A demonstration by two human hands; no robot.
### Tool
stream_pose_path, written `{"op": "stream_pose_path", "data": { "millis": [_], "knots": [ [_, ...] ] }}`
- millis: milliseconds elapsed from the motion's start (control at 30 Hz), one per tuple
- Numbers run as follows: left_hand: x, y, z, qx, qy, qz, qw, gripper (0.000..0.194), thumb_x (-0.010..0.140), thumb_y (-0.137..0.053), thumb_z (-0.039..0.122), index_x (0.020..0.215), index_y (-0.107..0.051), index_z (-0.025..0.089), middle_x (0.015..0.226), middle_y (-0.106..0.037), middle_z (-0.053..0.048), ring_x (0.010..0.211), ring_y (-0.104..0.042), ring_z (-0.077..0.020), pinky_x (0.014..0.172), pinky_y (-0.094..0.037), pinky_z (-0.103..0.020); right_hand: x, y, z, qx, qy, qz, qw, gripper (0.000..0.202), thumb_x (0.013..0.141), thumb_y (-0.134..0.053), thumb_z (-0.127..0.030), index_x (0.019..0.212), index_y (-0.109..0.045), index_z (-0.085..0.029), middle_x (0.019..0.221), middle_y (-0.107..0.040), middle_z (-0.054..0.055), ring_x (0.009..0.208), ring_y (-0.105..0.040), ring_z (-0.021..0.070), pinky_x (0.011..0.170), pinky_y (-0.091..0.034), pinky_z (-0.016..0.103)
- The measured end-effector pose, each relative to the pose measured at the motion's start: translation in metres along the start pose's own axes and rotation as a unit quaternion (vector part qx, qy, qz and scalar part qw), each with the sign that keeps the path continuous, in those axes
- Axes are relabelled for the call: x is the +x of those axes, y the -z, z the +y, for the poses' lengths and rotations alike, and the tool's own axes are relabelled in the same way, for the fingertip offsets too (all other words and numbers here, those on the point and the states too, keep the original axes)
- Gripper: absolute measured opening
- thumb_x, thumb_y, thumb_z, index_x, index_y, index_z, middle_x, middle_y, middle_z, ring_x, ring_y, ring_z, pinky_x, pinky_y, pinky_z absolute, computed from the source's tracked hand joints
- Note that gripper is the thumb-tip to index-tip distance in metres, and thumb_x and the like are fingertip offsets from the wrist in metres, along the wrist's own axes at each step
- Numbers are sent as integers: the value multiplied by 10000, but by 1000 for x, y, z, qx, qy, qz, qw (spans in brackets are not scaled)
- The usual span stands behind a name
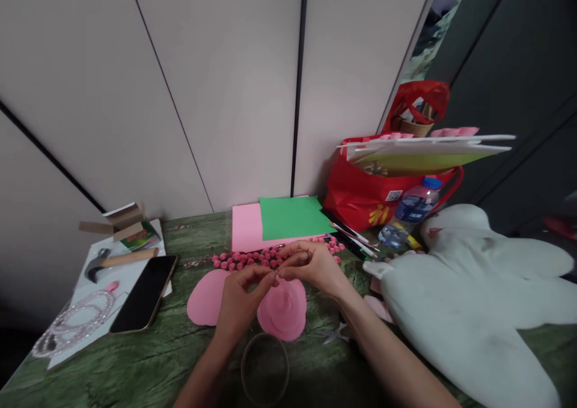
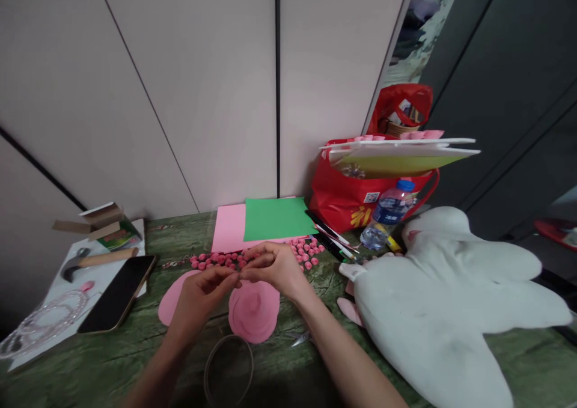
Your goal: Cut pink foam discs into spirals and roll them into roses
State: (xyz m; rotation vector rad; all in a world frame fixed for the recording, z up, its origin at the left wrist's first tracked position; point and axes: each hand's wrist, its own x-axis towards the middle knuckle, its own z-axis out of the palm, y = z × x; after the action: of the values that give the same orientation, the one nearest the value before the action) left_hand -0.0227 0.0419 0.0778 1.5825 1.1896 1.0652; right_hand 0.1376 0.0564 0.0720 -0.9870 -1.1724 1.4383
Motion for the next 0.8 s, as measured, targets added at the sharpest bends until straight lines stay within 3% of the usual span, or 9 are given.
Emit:
{"op": "stream_pose_path", "data": {
  "millis": [200,533,800],
  "knots": [
    [-1,-1,-3,-8,11,0,1000,147,725,-593,255,640,-638,143,628,-651,-14,644,-601,-142,635,-464,-225,-3,0,0,13,-6,-36,999,429,479,-777,-184,870,-604,-149,708,-704,15,626,-663,155,627,-525,264],
    [-3,0,-2,8,13,9,1000,148,713,-607,273,642,-644,149,620,-657,-18,635,-604,-152,631,-468,-237,-9,-4,-1,-18,-6,1,1000,414,530,-751,-260,903,-610,-145,739,-717,56,714,-676,218,684,-530,330],
    [-4,0,-5,6,18,19,1000,155,713,-607,287,653,-639,148,622,-661,-18,629,-610,-148,623,-474,-233,-12,-5,-3,-7,10,-22,1000,337,604,-698,-233,916,-603,-149,729,-715,42,725,-677,195,694,-530,321]
  ]
}}
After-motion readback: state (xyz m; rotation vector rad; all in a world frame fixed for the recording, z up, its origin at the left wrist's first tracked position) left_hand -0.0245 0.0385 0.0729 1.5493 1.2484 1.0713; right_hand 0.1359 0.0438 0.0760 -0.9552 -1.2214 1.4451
